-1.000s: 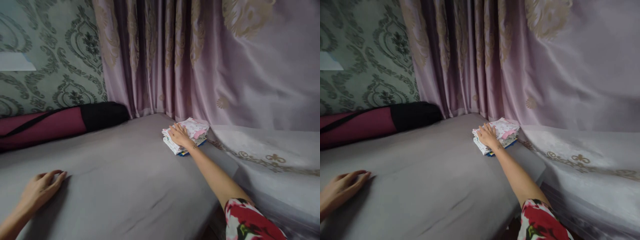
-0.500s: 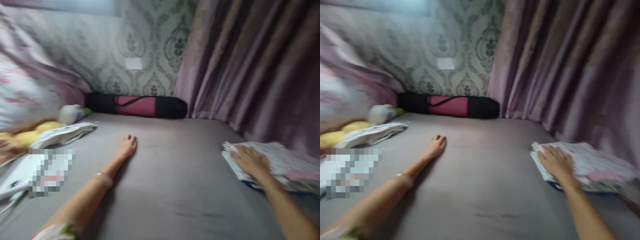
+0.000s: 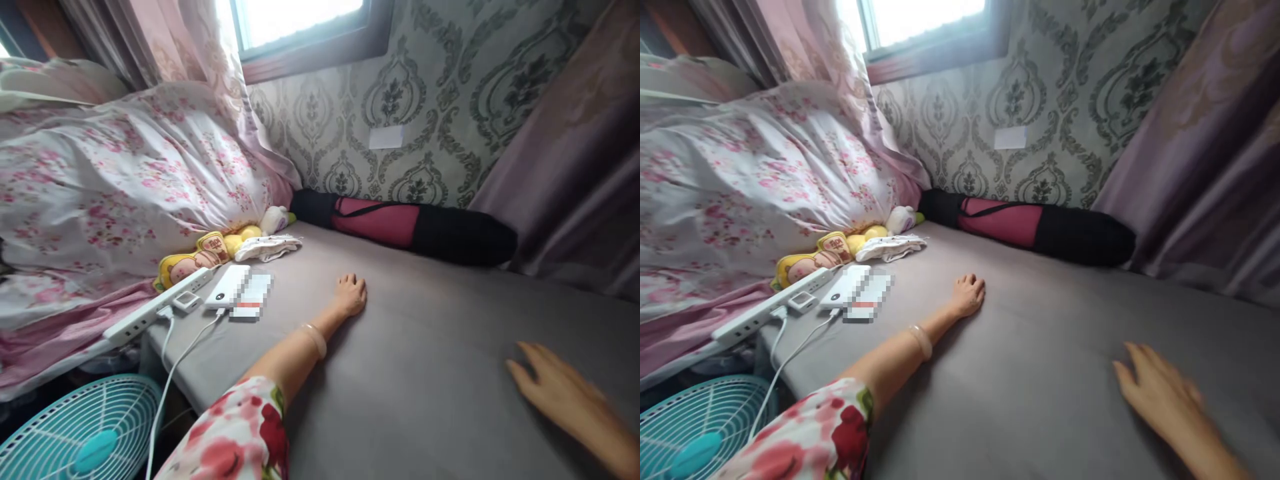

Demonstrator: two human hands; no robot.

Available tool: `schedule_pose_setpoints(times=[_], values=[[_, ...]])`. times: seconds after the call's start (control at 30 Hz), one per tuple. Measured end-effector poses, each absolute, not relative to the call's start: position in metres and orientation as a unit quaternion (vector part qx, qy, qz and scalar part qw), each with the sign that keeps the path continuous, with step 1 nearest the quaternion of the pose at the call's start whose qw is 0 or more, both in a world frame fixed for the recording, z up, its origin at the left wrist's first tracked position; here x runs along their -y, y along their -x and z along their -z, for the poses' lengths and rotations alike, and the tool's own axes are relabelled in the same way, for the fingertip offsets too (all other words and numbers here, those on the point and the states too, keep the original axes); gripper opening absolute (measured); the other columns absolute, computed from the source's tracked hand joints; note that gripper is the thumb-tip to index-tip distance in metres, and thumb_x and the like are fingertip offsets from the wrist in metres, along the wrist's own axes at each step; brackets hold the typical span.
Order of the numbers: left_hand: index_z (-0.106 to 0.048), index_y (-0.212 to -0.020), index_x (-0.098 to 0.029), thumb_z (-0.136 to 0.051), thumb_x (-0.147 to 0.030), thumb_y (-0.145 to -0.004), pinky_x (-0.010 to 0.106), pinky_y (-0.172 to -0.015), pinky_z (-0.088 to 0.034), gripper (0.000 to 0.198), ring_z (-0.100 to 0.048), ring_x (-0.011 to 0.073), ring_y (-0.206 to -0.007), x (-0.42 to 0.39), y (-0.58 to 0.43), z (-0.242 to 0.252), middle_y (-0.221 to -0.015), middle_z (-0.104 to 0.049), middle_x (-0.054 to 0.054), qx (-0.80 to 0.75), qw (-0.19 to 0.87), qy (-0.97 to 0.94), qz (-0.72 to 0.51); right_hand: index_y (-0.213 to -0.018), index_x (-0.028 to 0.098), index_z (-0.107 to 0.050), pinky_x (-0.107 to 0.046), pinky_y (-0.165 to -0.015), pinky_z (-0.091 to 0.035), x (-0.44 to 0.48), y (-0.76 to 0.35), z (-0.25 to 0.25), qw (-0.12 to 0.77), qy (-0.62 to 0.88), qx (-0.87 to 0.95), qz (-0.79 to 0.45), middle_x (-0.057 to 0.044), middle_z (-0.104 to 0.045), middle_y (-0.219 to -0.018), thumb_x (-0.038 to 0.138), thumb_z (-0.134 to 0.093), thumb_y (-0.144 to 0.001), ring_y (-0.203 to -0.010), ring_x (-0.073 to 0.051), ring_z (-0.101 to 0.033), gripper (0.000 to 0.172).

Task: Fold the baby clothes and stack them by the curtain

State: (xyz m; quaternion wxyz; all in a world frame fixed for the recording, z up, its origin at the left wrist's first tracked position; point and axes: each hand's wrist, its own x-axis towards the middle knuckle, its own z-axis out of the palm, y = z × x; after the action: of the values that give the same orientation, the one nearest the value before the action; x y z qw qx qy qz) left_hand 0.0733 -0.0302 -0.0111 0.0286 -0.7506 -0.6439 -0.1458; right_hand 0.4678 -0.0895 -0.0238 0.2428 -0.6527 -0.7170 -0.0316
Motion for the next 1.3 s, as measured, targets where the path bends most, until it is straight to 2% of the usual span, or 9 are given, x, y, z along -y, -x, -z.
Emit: schedule_pose_setpoints(times=[0.1,0.23,0.37,0.57,0.63,0.77,1.0,1.17,1.3], values=[[-0.057,-0.116,-0.019,-0.031,-0.036,-0.097,0.04,-0.089,-0.038,0.036,-0.048,0.027,-0.108,0.03,-0.073,0.013,-0.117,-0.054,0.013,0.642,0.039,0.752,0.144,-0.139,0.017,-0.049,-0.053,-0.105,-0.036,0.077,-0.392,0.037,0.191,0.622,0.759,0.002,-0.024,-0.054,-0.131,0.055,-0.024,-0.079,-0.127,-0.035,-0.047,0.075],[-0.058,-0.112,-0.018,-0.032,-0.034,-0.096,0.041,-0.088,-0.039,0.034,-0.048,0.0275,-0.106,0.029,-0.073,0.014,-0.115,-0.054,0.014,0.635,0.047,0.759,0.135,-0.135,0.023,-0.052,-0.051,-0.105,-0.037,0.093,-0.307,0.032,0.162,0.561,0.812,-0.003,-0.014,-0.05,-0.139,0.041,-0.025,-0.085,-0.13,-0.03,-0.045,0.06],[-0.061,-0.109,-0.017,-0.034,-0.033,-0.096,0.04,-0.088,-0.041,0.034,-0.049,0.0266,-0.105,0.025,-0.064,0.007,-0.112,-0.056,0.014,0.597,0.051,0.791,0.124,-0.134,0.028,-0.054,-0.05,-0.105,-0.037,0.112,-0.261,0.025,0.131,0.526,0.84,0.005,-0.009,-0.048,-0.142,0.035,-0.026,-0.088,-0.131,-0.026,-0.044,0.054],[-0.068,-0.1,-0.022,-0.048,-0.026,-0.089,0.025,-0.086,-0.043,0.023,-0.055,0.0165,-0.094,0.014,-0.005,-0.018,-0.102,-0.061,0.006,0.602,-0.01,0.792,0.104,-0.133,0.012,-0.054,-0.051,-0.11,-0.03,0.122,-0.25,0.028,0.125,0.516,0.847,0.038,-0.011,-0.048,-0.142,0.02,-0.024,-0.092,-0.134,-0.026,-0.041,0.051],[-0.068,-0.099,-0.018,-0.045,-0.021,-0.088,0.028,-0.084,-0.044,0.026,-0.056,0.0184,-0.092,0.014,0.028,-0.027,-0.1,-0.061,0.009,0.648,0.008,0.753,0.113,-0.133,0.013,-0.054,-0.051,-0.11,-0.029,0.123,-0.251,0.028,0.132,0.517,0.845,0.038,-0.011,-0.049,-0.142,0.019,-0.025,-0.092,-0.133,-0.026,-0.041,0.05],[-0.068,-0.101,-0.014,-0.042,-0.018,-0.087,0.039,-0.091,-0.041,0.03,-0.051,0.0276,-0.107,0.017,0.096,-0.043,-0.11,-0.055,0.016,0.736,0.057,0.662,0.134,-0.132,0.014,-0.054,-0.05,-0.11,-0.029,0.124,-0.249,0.027,0.142,0.522,0.84,0.038,-0.011,-0.049,-0.142,0.017,-0.027,-0.092,-0.133,-0.026,-0.041,0.049],[-0.07,-0.082,-0.014,-0.058,-0.022,-0.074,0.055,-0.101,-0.029,0.016,-0.037,0.0422,-0.123,0.024,0.178,-0.059,-0.125,-0.051,0.02,0.823,0.042,0.548,0.143,-0.133,0.014,-0.054,-0.05,-0.11,-0.028,0.124,-0.248,0.029,0.148,0.527,0.836,0.034,-0.01,-0.049,-0.142,0.017,-0.028,-0.092,-0.132,-0.026,-0.042,0.048],[-0.064,-0.069,-0.016,-0.068,-0.029,-0.065,0.058,-0.1,-0.029,0.015,-0.043,0.0419,-0.12,0.024,0.2,-0.062,-0.103,-0.063,0.015,0.82,-0.006,0.531,0.211,-0.132,0.015,-0.055,-0.048,-0.111,-0.027,0.124,-0.249,0.03,0.158,0.524,0.837,0.033,-0.01,-0.05,-0.141,0.016,-0.031,-0.092,-0.132,-0.025,-0.042,0.047],[-0.06,-0.064,-0.016,-0.07,-0.029,-0.062,0.044,-0.093,-0.039,0.016,-0.055,0.0309,-0.103,0.018,0.205,-0.068,-0.072,-0.061,0.005,0.786,-0.048,0.535,0.305,-0.133,0.015,-0.054,-0.048,-0.111,-0.026,0.125,-0.249,0.029,0.162,0.522,0.836,0.033,-0.011,-0.05,-0.142,0.015,-0.032,-0.091,-0.132,-0.025,-0.041,0.047]])
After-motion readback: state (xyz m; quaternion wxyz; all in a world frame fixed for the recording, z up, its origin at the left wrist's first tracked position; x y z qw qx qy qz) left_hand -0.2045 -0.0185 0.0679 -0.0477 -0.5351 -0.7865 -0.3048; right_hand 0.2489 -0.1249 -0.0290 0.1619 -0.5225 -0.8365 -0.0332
